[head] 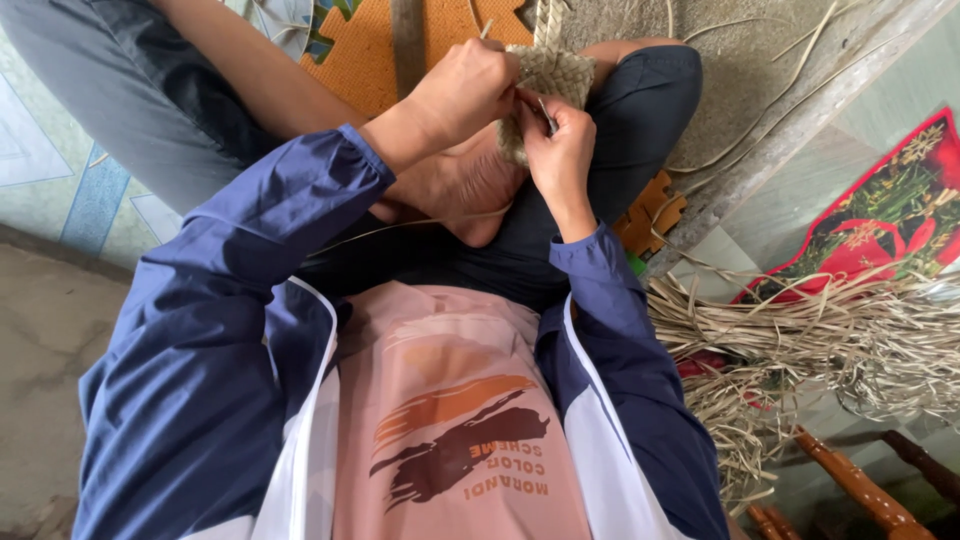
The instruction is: Weaving a small pouch using dried plant fibers, involving tucking and pulling strands to secure the structure.
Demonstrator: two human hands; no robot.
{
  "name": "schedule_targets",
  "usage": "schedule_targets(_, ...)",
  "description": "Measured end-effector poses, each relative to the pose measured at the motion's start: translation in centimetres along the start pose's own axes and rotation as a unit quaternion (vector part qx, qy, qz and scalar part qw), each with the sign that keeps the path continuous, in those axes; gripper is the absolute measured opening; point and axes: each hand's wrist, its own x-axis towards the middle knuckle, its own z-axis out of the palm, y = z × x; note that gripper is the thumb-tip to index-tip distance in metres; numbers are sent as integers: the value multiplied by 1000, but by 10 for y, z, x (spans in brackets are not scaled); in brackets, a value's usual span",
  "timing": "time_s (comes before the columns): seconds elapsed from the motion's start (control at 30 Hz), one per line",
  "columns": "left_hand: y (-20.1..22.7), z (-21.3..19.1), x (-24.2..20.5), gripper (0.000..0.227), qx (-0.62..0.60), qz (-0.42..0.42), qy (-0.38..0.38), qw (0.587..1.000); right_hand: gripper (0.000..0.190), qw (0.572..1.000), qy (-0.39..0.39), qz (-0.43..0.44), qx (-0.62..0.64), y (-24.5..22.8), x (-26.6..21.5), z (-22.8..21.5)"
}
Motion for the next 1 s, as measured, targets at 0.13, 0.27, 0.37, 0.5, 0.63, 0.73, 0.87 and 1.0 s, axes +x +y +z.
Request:
schedule_targets(0.13, -4, -8, 3, 10, -22, -17, -15, 1000, 16, 1000, 8, -1, 1, -5, -1, 0)
schedule_targets(0.27, -12, -7, 9, 9, -47, -12, -33, 998, 16, 1000, 13, 3, 2, -5, -3, 1)
schedule_targets(0.37, -18, -4, 16, 12, -51, 4, -50, 997, 16, 999, 21, -4, -30, -4, -5, 2)
schedule_targets(0.5, -13, -9, 21, 19, -65, 27, -70, 995, 9, 995, 37, -40, -85, -2, -7, 3)
schedule_targets(0.63, -11, -9, 19, 22, -30, 66, -57, 996, 17, 997, 39, -35, -59, -1, -7, 3)
schedule_targets(0.73, -9, -16, 19, 24, -23, 78, -74, 994, 17, 998, 49, -24, -42, -3, -6, 2)
schedule_targets(0.87, -11, -20, 22, 17, 10, 94, -121, 988, 14, 997, 57, -32, -37, 0, -7, 4)
schedule_targets(1.0, -19, -16, 26, 18, 40, 85, -173, 980, 13, 997, 58, -47, -20, -8, -8, 2)
